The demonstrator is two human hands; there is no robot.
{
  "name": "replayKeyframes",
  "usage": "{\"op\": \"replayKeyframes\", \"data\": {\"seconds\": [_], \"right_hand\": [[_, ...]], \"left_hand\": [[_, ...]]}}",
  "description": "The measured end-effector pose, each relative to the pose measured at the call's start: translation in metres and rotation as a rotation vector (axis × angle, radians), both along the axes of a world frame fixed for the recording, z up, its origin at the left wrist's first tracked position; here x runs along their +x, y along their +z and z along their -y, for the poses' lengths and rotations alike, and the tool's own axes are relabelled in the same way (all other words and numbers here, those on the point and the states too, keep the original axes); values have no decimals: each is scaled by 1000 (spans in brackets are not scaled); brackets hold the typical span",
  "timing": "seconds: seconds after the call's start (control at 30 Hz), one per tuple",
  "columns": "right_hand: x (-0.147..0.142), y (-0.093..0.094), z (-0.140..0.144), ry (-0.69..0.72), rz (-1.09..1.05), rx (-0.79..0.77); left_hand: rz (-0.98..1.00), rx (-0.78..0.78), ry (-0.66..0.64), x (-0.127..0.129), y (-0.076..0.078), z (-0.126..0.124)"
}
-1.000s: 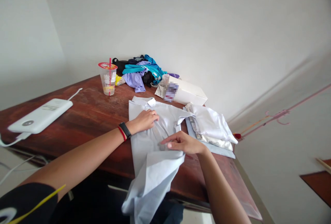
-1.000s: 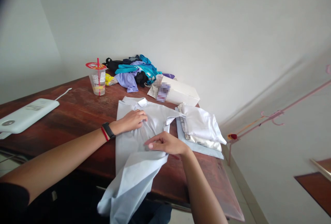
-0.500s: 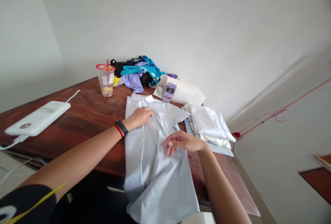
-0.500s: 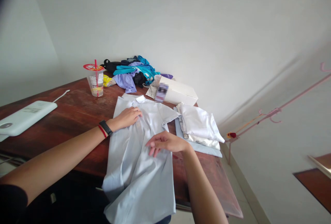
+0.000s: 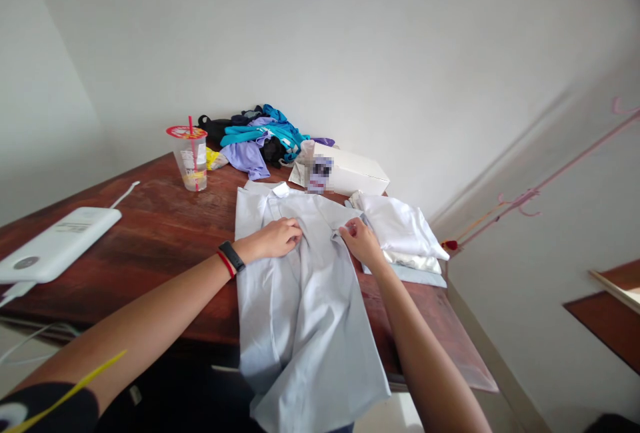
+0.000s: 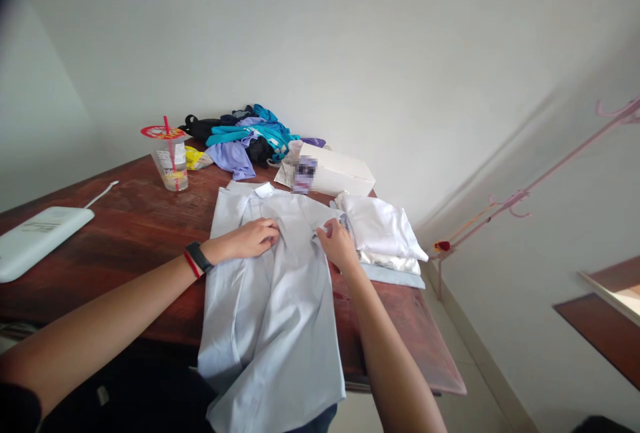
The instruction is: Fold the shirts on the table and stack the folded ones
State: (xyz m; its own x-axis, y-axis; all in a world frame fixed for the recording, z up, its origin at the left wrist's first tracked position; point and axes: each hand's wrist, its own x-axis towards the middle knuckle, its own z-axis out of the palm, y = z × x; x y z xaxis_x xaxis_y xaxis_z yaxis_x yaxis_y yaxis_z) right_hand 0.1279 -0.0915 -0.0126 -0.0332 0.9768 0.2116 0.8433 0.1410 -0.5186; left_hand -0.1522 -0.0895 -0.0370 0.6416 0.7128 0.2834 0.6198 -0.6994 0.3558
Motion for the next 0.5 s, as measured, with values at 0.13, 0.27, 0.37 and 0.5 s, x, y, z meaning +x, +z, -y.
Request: {"op": "replayKeyframes", "data": {"seconds": [0.13,0.27,0.37,0.5], "right_hand": [[9,-8,-6,-48,25,0],[12,-8,-9,24,-6,-82],[11,-4,-10,97,-178,-195],[8,-10,-11,119,-524,-249]], "left_hand": [[13,-8,-21,0,-1,-3],[17,-22,-38,-1,0,-5],[-10,-46,-61,-4,1,-6],[-72,-24,-98,-7,-1,-9]]}}
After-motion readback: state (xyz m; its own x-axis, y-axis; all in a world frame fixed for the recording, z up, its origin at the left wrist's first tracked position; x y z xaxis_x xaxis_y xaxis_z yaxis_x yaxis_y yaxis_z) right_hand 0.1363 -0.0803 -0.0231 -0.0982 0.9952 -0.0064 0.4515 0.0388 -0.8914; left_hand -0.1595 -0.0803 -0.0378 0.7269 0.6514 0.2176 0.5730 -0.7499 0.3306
